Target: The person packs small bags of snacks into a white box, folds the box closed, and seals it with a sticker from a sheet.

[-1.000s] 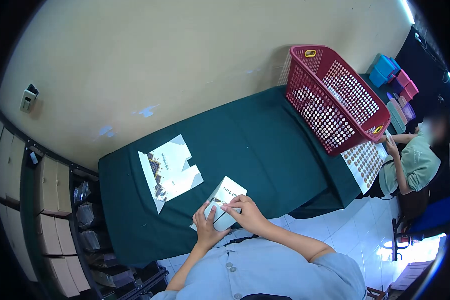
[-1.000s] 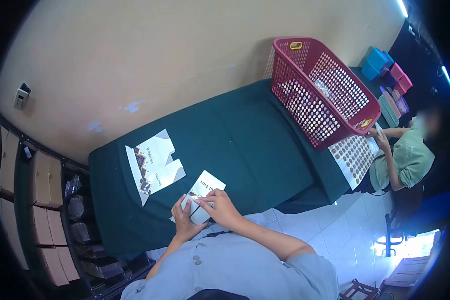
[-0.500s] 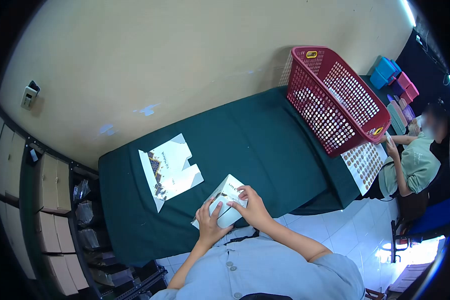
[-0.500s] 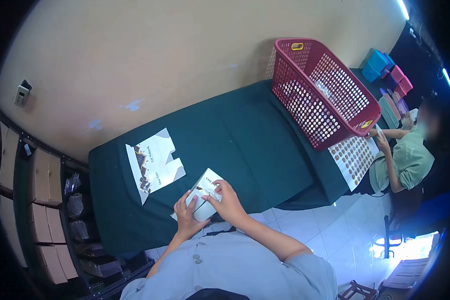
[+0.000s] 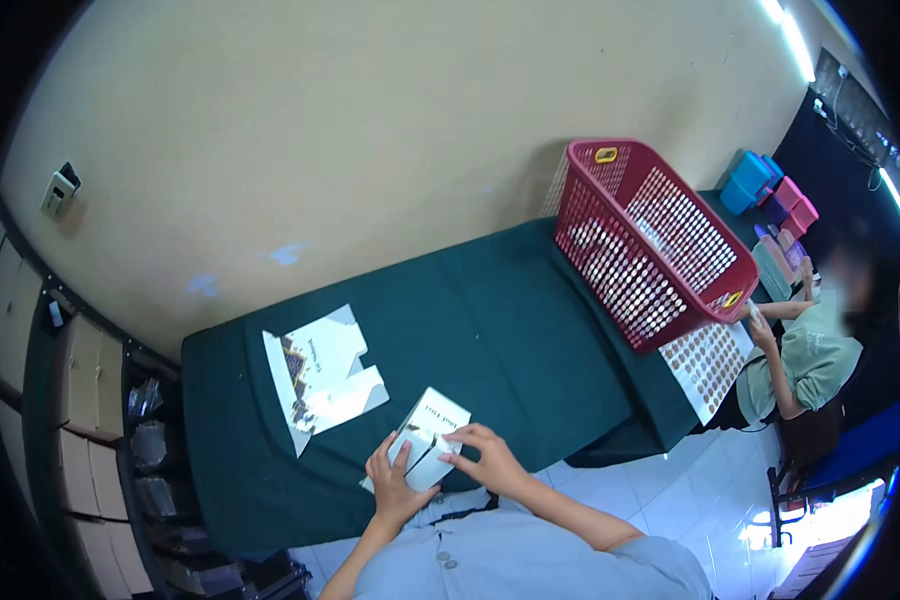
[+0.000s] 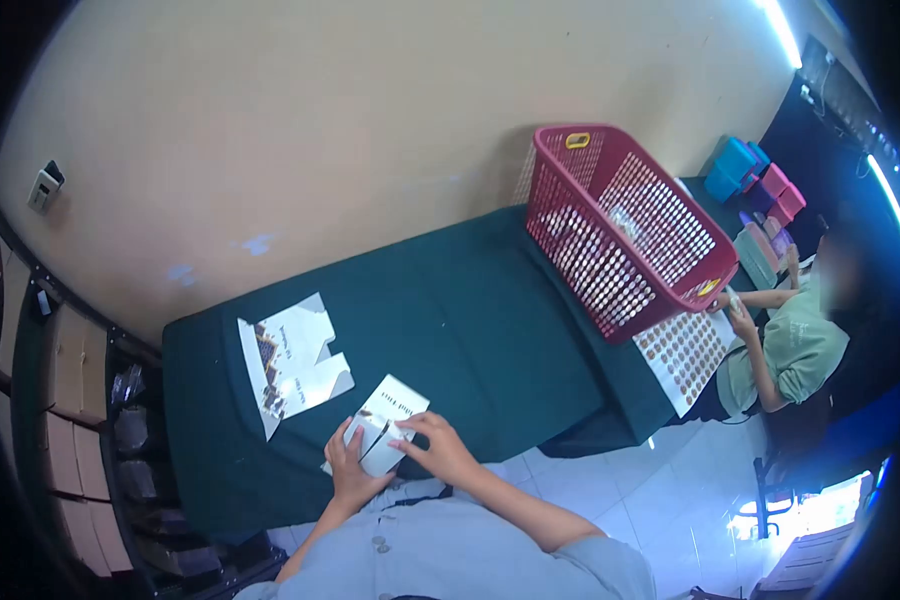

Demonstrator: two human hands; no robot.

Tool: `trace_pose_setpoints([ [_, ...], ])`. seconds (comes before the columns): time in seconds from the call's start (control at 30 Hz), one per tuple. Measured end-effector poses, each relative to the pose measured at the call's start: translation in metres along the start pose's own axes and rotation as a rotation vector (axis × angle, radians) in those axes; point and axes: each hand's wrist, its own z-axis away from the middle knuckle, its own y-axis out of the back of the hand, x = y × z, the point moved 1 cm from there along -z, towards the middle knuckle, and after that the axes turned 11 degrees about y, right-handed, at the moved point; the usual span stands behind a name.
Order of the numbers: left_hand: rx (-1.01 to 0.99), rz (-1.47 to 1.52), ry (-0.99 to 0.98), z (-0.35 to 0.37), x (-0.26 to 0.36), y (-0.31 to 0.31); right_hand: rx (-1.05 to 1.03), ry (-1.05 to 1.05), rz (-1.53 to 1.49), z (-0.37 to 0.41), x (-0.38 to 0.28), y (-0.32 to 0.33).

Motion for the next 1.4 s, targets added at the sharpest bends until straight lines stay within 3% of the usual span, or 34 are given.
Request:
trace_pose_setpoints([
  [0.4, -0.041, -0.017, 0.017, 0.004, -0.001, 0.001, -0.067, 0.088, 0.142, -0.004, -0.013, -0.009],
  [0.73, -0.091, -0.061, -0.018, -0.005, 0.007, -0.003, -0.137, -0.040, 0.305, -0.001, -0.015, 0.003],
  [0.93, -0.056, -0.038, -0.011, -0.006, 0.004, -0.004, -0.143, -0.054, 0.091, -0.005, 0.013, 0.005],
  [1.13, -0.008, -0.037, 0.003, -0.002, 0.002, 0.000, -0.101, -0.287, -0.111, -0.012, 0.007, 0.003],
  [1.4, 0.006, 0.016, -0.018, 0.010, -0.012, 0.003, -0.121, -0.052, -0.213, -0.002, 0.018, -0.005],
])
